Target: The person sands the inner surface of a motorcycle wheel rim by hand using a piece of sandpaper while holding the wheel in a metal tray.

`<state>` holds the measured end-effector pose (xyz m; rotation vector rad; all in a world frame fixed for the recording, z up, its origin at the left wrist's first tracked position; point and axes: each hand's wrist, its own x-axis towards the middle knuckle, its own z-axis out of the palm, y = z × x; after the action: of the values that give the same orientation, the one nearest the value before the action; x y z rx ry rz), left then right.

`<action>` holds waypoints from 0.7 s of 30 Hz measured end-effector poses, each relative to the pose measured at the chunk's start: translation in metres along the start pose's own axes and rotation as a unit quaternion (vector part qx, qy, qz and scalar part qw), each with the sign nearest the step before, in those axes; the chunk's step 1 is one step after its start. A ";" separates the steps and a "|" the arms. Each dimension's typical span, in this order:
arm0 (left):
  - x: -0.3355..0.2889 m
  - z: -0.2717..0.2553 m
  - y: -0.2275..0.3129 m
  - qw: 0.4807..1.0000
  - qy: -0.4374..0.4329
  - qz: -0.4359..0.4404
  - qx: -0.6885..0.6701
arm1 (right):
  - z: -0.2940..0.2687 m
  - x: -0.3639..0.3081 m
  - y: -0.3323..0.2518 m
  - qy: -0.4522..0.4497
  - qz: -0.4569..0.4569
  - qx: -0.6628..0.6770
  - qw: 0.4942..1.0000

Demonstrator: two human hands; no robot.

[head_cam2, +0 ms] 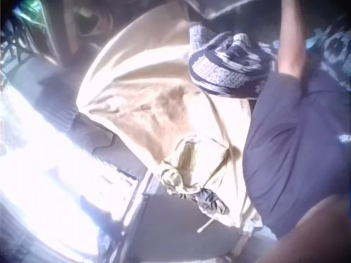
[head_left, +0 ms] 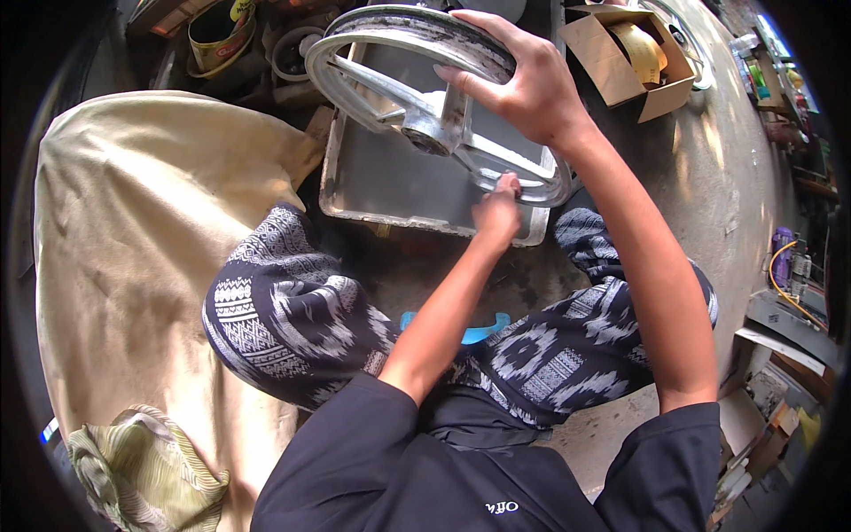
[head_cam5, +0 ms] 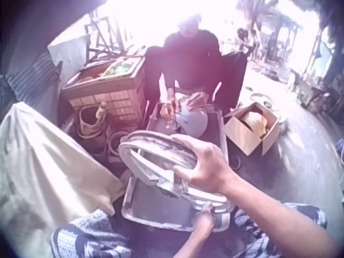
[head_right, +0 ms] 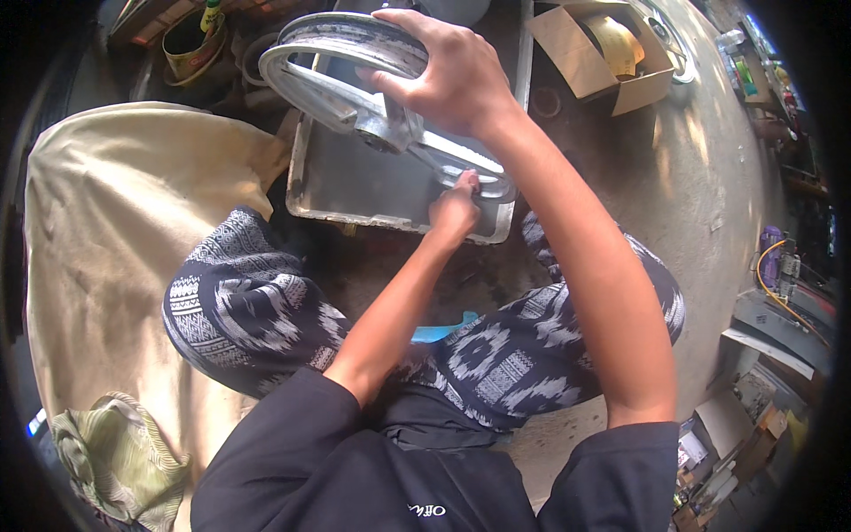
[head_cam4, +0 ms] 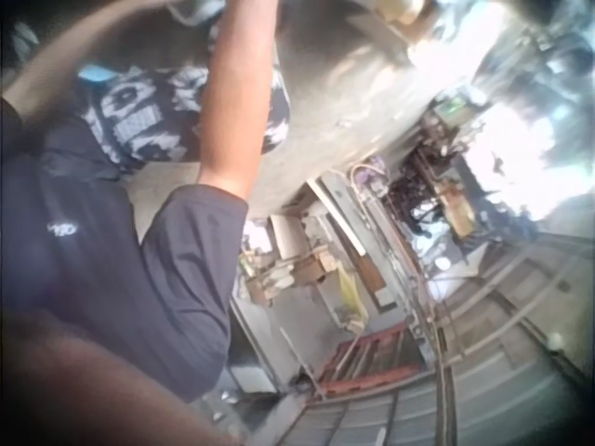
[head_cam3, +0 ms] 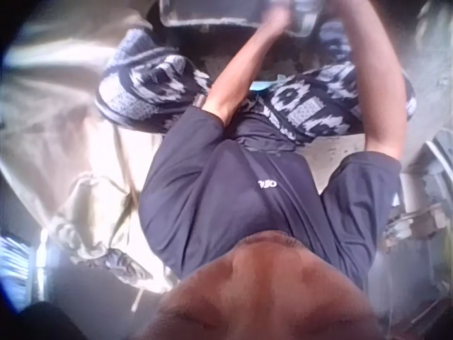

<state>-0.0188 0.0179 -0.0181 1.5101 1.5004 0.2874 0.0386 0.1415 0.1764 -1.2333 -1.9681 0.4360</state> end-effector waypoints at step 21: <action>0.013 0.010 -0.024 1.000 -0.002 0.006 0.013 | -0.010 -0.010 0.003 0.016 0.031 0.043 0.998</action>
<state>-0.0243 0.0197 -0.0464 1.5393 1.4978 0.2714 0.0500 0.1335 0.1768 -1.2427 -1.8683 0.5232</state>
